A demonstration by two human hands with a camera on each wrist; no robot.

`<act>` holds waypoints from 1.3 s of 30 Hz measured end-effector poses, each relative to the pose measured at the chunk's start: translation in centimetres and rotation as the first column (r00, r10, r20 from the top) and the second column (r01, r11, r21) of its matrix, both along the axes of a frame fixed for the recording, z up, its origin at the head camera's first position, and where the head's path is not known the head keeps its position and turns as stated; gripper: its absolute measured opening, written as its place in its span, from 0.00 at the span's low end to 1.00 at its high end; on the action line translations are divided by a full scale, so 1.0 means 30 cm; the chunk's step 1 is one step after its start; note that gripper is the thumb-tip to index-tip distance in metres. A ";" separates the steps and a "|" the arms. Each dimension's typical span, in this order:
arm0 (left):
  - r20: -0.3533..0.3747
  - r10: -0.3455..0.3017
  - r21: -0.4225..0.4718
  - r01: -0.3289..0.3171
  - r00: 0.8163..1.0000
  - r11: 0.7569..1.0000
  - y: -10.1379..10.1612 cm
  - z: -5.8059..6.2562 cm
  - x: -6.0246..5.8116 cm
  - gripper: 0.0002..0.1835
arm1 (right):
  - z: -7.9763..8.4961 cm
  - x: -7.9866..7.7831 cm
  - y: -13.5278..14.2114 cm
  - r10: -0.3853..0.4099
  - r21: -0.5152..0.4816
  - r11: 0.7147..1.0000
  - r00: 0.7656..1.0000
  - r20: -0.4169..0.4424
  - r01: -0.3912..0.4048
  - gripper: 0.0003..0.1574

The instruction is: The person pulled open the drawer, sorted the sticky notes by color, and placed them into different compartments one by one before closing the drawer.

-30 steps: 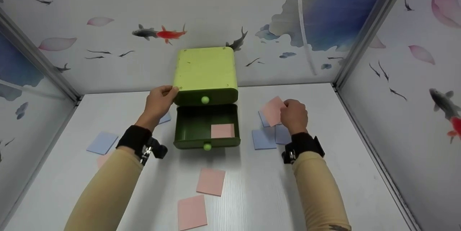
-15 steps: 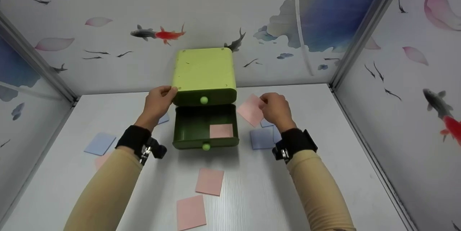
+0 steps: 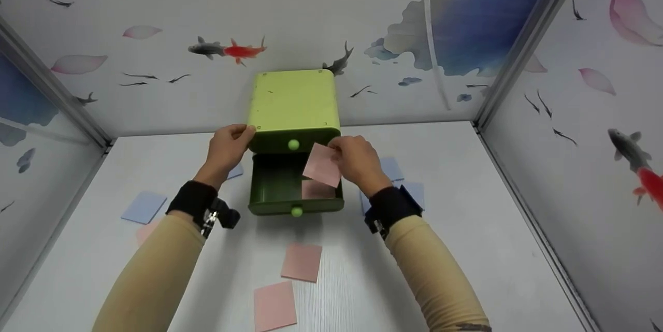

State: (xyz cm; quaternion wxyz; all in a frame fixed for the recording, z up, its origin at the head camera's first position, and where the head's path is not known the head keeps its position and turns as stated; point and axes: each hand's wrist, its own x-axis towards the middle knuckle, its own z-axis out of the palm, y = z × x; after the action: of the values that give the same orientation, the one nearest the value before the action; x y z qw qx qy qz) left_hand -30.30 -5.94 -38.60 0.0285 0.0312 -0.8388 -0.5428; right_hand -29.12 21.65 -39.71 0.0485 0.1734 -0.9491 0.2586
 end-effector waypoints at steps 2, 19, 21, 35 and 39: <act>0.002 -0.003 0.002 0.003 1.000 1.000 0.000 -0.003 -0.002 0.17 | -0.013 0.003 -0.031 0.006 0.051 0.999 1.000 -0.016 -0.006 0.11; 0.004 -0.012 0.007 0.012 1.000 1.000 -0.001 -0.013 -0.009 0.16 | -0.112 -0.013 -0.141 0.058 0.290 0.955 0.998 0.022 -0.062 0.12; 0.007 -0.010 0.010 0.010 1.000 1.000 -0.002 -0.012 -0.009 0.16 | -0.117 -0.013 -0.147 0.058 0.309 0.949 0.998 0.010 -0.058 0.11; -0.006 0.007 0.003 -0.007 1.000 1.000 0.001 -0.016 -0.005 0.16 | -0.164 -0.023 -0.181 0.088 0.441 0.895 0.996 -0.013 -0.073 0.11; -0.016 0.008 0.007 -0.008 1.000 1.000 0.001 -0.017 -0.007 0.16 | -0.164 -0.028 -0.184 0.086 0.456 0.887 0.996 -0.008 -0.073 0.11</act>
State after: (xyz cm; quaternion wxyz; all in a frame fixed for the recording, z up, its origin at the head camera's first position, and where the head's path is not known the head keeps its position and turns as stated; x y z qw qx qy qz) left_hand -30.50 -5.89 -39.12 0.0373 0.0303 -0.8365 -0.5459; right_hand -29.98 16.14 -44.64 0.0091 0.2223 -0.9745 0.0287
